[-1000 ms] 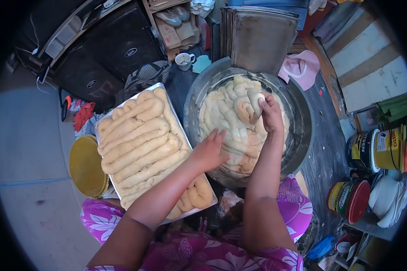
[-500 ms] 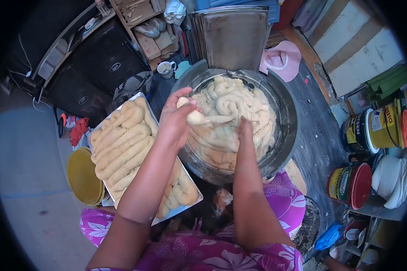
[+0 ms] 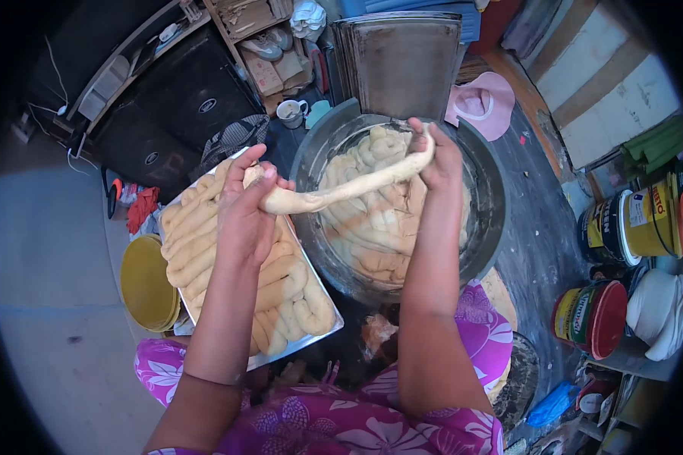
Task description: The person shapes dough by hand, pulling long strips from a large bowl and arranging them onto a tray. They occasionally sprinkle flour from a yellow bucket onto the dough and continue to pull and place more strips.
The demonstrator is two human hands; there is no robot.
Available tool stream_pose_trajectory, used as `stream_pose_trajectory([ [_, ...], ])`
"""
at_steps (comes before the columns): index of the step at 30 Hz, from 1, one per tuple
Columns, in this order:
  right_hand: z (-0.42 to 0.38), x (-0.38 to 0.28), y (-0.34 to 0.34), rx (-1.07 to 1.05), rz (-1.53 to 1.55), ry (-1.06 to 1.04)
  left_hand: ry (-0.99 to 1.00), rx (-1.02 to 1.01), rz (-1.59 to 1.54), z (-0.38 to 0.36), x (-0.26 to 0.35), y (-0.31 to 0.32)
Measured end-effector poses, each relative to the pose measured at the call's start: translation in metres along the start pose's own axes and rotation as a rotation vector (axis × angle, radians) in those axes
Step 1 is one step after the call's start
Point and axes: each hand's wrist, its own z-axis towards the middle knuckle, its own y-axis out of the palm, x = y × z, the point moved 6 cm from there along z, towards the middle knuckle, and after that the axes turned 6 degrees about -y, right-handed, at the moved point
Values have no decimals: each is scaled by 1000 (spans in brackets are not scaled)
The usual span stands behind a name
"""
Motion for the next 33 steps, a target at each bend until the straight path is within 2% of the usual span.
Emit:
stream_pose_trajectory([
  [2,-33,-21,23,-178,-130,-131,12,-51,20,9,-13,-10],
  [4,-78,-40,49,-88,-261,-397,-5,-33,55,10,-29,-6],
  [6,-114,-59,57,-145,-350,-527,-16,-22,41,16,-48,-2],
  [8,-147,-68,71,-283,-531,-529,-95,-50,-4,16,-68,4],
  [9,-159,-67,75,-336,-751,-460,-148,-69,15,14,-75,8],
  [10,-166,-67,76,-325,-756,-464,-158,-75,13,15,-80,8],
  [12,-169,-35,67,-321,-1328,-32,-191,-202,323,17,-99,14],
  [14,-135,-21,23,-183,-1910,53,-196,-171,391,26,-115,11],
  [16,-113,-13,-25,38,-2265,263,361,-109,1054,38,-107,10],
  [17,-101,-15,-49,82,-2242,226,277,-83,1143,43,-107,9],
  [18,-88,-18,-77,119,-2216,192,280,-76,1144,49,-108,5],
  [19,-69,-17,-109,111,-2213,192,114,-183,1356,59,-125,-3],
  [20,-46,-22,-140,177,-2025,34,-62,-294,1559,65,-144,-13],
  [21,-29,-26,-163,239,-1829,-114,-61,-290,1563,67,-151,-20],
  [22,-15,-19,-181,233,-1825,-118,16,-394,1723,63,-162,-23],
  [23,-3,-17,-198,364,-1808,-122,98,-500,1881,60,-168,-22],
  [24,3,-15,-207,496,-1785,-123,102,-497,1889,57,-167,-18],
  [25,9,-7,-206,490,-1779,-126,53,-482,1867,54,-166,-12],
  [26,15,1,-202,538,-1912,-138,6,-466,1845,52,-166,-10],
  [27,21,5,-199,585,-2048,-149,82,-500,1871,53,-171,-13],
  [28,32,13,-213,577,-2043,-150,81,-493,1878,51,-166,-8],
  [30,46,18,-212,726,-2115,-394,-145,-577,1831,48,-164,-3],
  [31,49,19,-208,719,-2111,-398,-120,-585,1801,49,-165,-7],
  [33,48,28,-196,440,-2206,-344,-150,-558,1806,58,-163,-13],
])
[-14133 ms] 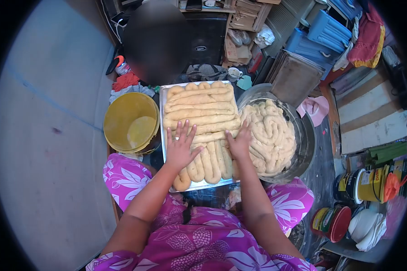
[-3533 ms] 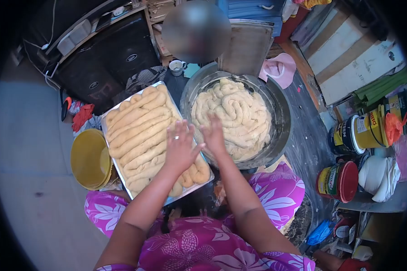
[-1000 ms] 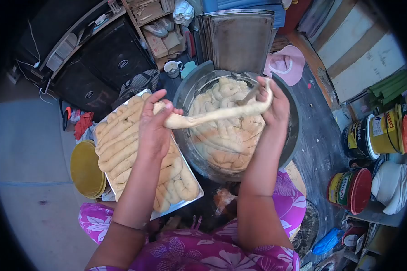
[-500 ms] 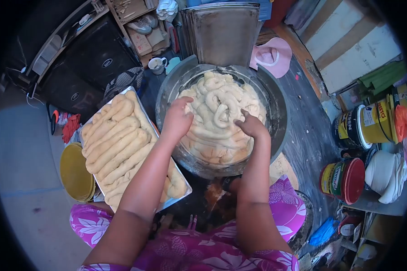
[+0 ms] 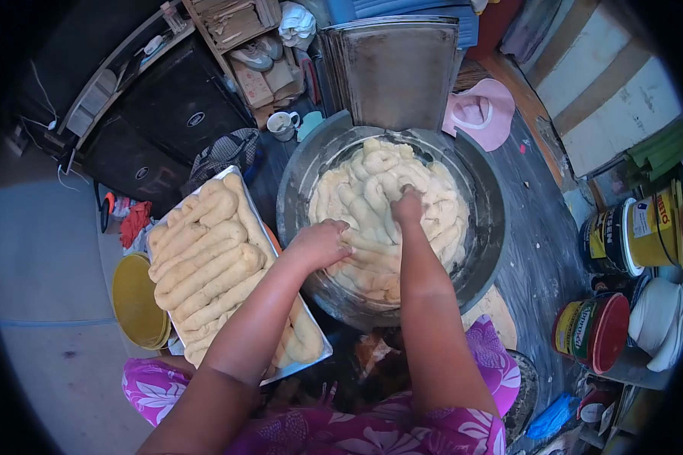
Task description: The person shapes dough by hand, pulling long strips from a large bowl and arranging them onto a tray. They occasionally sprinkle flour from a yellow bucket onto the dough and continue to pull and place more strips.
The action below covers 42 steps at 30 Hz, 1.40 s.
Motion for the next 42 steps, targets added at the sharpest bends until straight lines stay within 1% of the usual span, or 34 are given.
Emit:
stream_pose_trajectory([
  [1,-8,-2,-3,-1,-6,2,-25,-13,-8,4,-3,1],
  [3,-31,-25,-4,-21,41,-261,-2,-16,3,16,-7,5],
  [5,-61,-29,-10,-10,156,-356,25,-17,10,31,-7,8],
  [7,-92,-35,-18,-29,197,-409,-9,-88,78,43,-5,18],
  [8,-106,-37,-18,13,141,-518,-47,-175,152,52,-5,27],
  [9,-111,-36,-20,15,132,-515,-38,-176,147,58,-5,37],
  [11,-113,-21,-7,-269,706,-195,-110,-186,115,72,-13,56],
  [12,-108,-34,-40,-314,827,-116,-105,-184,109,78,-15,70],
  [13,-96,-33,-53,-345,1096,-53,27,-7,-3,83,-10,76],
  [14,-87,-49,-92,-350,1163,-4,152,171,-112,84,-6,78],
  [15,-74,-56,-120,-360,1184,-55,146,174,-112,91,-7,86],
  [16,-70,-76,-153,-422,1285,-93,226,225,-281,100,-1,87],
  [17,-65,-90,-180,-473,1254,-157,311,277,-449,104,8,81],
  [18,-65,-103,-204,-524,1221,-221,314,283,-446,95,23,69],
  [19,-69,-116,-228,-520,1151,-252,255,98,-775,78,38,55],
  [20,-76,-126,-250,-525,1172,-242,186,-95,-1098,67,47,50],
  [21,-82,-132,-269,-528,1192,-232,186,-91,-1096,65,49,47],
  [23,-88,-138,-307,-398,1516,-292,248,-300,-1045,63,66,51],
  [24,-92,-141,-329,-256,1617,-311,248,-301,-1047,57,73,42],
  [25,-93,-138,-345,-226,1656,-365,262,-329,-929,43,83,27],
  [26,-92,-132,-352,-192,1631,-339,276,-361,-806,29,92,14],
  [27,-91,-126,-358,-157,1603,-314,276,-366,-802,18,97,4],
  [28,-88,-118,-359,-150,1605,-318,294,-295,-792,8,99,-11],
  [29,-86,-106,-351,-174,1623,-251,311,-225,-781,0,99,-24],
  [31,-85,-91,-334,-172,1613,-75,284,-205,-774,-10,93,-36],
  [33,-84,-79,-325,-206,1463,-14,207,-89,-895,-20,82,-51],
  [34,-85,-75,-326,-209,1464,-17,184,29,-943,-30,80,-64],
  [35,-87,-73,-321,-325,1333,11,184,32,-943,-33,78,-68],
  [36,-90,-71,-317,-436,1199,37,196,109,-1071,-35,70,-77],
  [37,-89,-61,-309,-563,1055,-40,206,188,-1196,-38,64,-88],
  [39,-88,-56,-289,-565,604,-456,280,233,-1382,-49,64,-108],
  [40,-89,-57,-287,-563,607,-457,310,242,-1401,-58,71,-118],
  [41,-88,-57,-281,-558,398,-453,312,240,-1397,-64,75,-125],
  [42,-86,-54,-278,-548,190,-444,328,271,-1310,-72,79,-133],
])
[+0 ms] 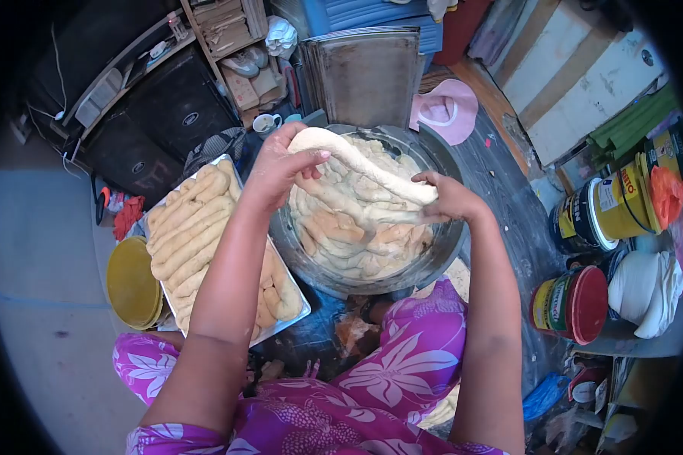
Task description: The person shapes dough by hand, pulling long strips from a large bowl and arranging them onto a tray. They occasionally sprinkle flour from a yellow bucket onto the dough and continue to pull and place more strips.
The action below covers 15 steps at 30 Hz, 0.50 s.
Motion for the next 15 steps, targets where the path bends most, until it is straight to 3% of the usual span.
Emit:
stream_pose_trajectory([
  [1,4,8,2,4,3,0,33,-4,84,-4,10,2],
  [3,12,33,-14,358,-226,55,49,-17,80,-15,30,8],
  [4,15,39,-14,360,-223,56,13,-17,189,-21,40,10],
  [6,8,62,-24,687,381,202,-9,-56,391,-23,42,10],
  [15,-2,70,-26,741,757,313,-183,-52,695,21,-28,-21],
])
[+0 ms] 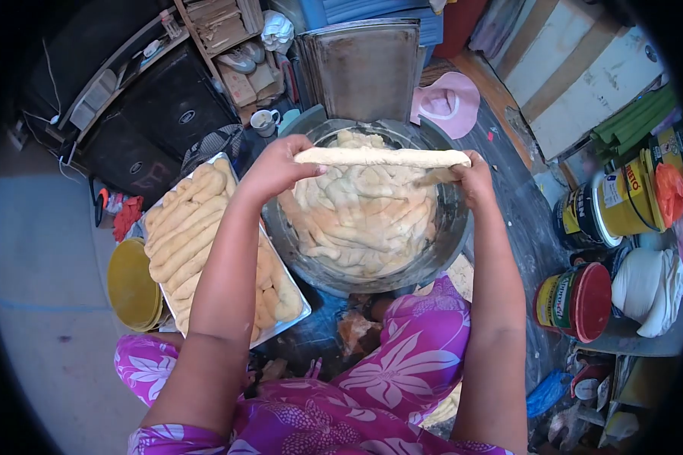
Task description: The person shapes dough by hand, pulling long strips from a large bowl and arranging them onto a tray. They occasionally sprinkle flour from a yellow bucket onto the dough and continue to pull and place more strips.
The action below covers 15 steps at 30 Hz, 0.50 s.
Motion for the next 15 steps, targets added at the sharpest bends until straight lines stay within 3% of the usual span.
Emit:
stream_pose_trajectory([
  [3,10,-1,-18,-13,-140,-138,-88,-127,93,18,-29,17],
  [6,2,16,-2,-330,-14,37,-174,-288,242,49,-79,31],
  [8,0,42,20,-433,-107,24,30,-115,641,80,-120,30],
  [9,-1,59,33,-506,-258,-39,-196,-156,802,85,-127,31],
  [10,-4,67,47,-578,-406,-106,-199,-162,802,85,-132,39],
  [12,-4,75,56,-647,-522,-136,-148,79,1082,80,-138,44],
  [13,1,80,52,-615,-642,-117,-170,-24,1042,71,-121,52],
  [15,9,90,43,-587,-766,-95,-134,8,1007,74,-131,75],
])
